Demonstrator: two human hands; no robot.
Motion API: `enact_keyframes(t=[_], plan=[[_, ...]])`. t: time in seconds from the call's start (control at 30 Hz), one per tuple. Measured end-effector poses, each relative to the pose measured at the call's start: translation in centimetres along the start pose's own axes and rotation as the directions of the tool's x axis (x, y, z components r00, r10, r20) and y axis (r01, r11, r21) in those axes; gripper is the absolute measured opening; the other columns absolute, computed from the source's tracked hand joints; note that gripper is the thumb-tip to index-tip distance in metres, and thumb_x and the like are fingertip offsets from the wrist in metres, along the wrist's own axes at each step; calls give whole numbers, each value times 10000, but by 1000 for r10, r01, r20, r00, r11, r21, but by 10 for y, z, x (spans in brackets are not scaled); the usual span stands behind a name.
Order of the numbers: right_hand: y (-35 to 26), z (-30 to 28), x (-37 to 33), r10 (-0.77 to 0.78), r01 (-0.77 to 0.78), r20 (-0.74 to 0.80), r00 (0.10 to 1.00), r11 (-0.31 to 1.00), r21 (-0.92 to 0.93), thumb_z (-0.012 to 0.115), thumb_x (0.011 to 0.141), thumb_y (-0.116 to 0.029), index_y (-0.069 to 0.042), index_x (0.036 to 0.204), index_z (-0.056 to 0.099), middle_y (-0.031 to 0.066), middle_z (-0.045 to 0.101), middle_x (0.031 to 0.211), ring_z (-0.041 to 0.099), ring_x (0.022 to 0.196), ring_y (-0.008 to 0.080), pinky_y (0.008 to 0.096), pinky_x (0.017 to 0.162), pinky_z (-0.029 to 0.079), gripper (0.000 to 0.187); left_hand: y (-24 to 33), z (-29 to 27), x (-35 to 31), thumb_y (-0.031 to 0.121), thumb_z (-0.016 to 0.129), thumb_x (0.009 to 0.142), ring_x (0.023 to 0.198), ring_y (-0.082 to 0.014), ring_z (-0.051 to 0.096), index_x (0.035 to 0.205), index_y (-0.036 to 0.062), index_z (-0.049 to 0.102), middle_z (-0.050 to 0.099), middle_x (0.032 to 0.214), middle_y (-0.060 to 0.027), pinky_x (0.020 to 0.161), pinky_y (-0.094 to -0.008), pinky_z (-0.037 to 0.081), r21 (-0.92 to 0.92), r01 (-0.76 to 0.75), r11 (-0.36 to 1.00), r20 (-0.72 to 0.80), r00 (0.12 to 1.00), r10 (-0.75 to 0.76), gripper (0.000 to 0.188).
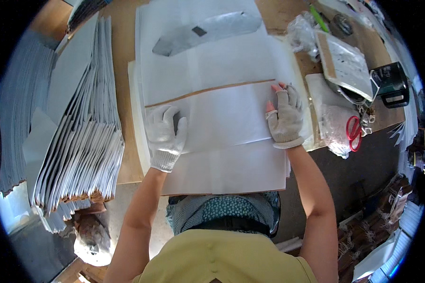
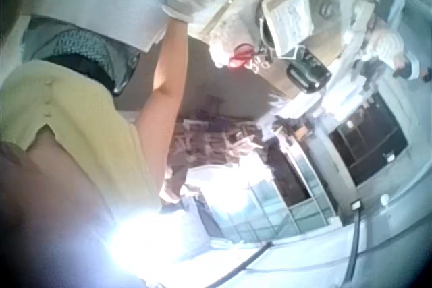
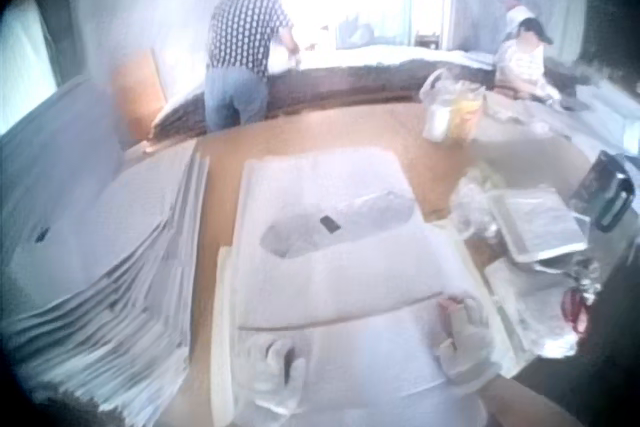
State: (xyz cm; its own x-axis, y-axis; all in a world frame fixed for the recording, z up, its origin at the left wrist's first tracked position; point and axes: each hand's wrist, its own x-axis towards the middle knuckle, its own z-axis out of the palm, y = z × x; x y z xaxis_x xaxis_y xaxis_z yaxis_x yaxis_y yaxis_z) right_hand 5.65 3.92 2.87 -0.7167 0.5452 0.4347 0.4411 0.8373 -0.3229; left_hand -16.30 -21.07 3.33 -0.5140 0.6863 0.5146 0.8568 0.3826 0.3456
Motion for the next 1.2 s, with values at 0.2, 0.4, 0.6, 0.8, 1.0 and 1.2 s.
enact_keyframes(t=[0.2,0.4,0.6,0.8,1.0,1.2], plan=[[-8,-26,10,223,-202,-70,972,952,232,678,926,-128,-58,1287,606,180,581,1392,558,1295,394,470,1105,435,374,38,-18,57,71,704,817,1114,-363,626,1284,42,670,660,1225,-156,937,-496,506,-24,-74,997,224,971,77,470],[-81,-123,41,-336,333,-30,941,914,233,759,817,-123,-62,919,722,115,703,1197,608,1236,360,455,1066,484,125,88,-104,32,137,719,818,1155,-332,606,1238,67,682,650,1256,-123,978,-499,469,24,-300,954,173,941,291,427],[-105,-132,45,-338,292,334,880,939,180,701,851,-208,-125,844,754,55,745,983,680,1060,267,406,996,513,99,124,-123,-3,131,756,779,1045,-351,601,1079,67,678,624,1170,-136,891,-516,483,79,-380,922,111,922,371,317],[-108,-129,15,-439,424,139,888,897,124,730,813,-71,-54,984,713,69,730,992,684,1057,280,392,1079,502,173,148,-115,-66,218,644,891,956,-362,667,916,38,687,650,1117,-204,768,-515,550,-67,-353,933,783,562,268,186],[-14,-114,14,-64,-33,277,959,942,333,609,846,72,-59,1111,738,122,718,1097,671,1087,334,421,994,541,323,151,-36,18,262,573,968,920,-320,701,1069,92,711,698,1043,-146,763,-421,563,138,-334,932,874,485,44,241],[35,-70,-48,90,-93,252,963,996,-4,661,858,-87,-109,910,735,93,713,1091,644,1127,301,410,987,515,93,176,20,64,336,616,966,1217,-320,668,1192,96,719,697,1299,-156,984,-397,571,139,-140,980,949,302,-92,345]])
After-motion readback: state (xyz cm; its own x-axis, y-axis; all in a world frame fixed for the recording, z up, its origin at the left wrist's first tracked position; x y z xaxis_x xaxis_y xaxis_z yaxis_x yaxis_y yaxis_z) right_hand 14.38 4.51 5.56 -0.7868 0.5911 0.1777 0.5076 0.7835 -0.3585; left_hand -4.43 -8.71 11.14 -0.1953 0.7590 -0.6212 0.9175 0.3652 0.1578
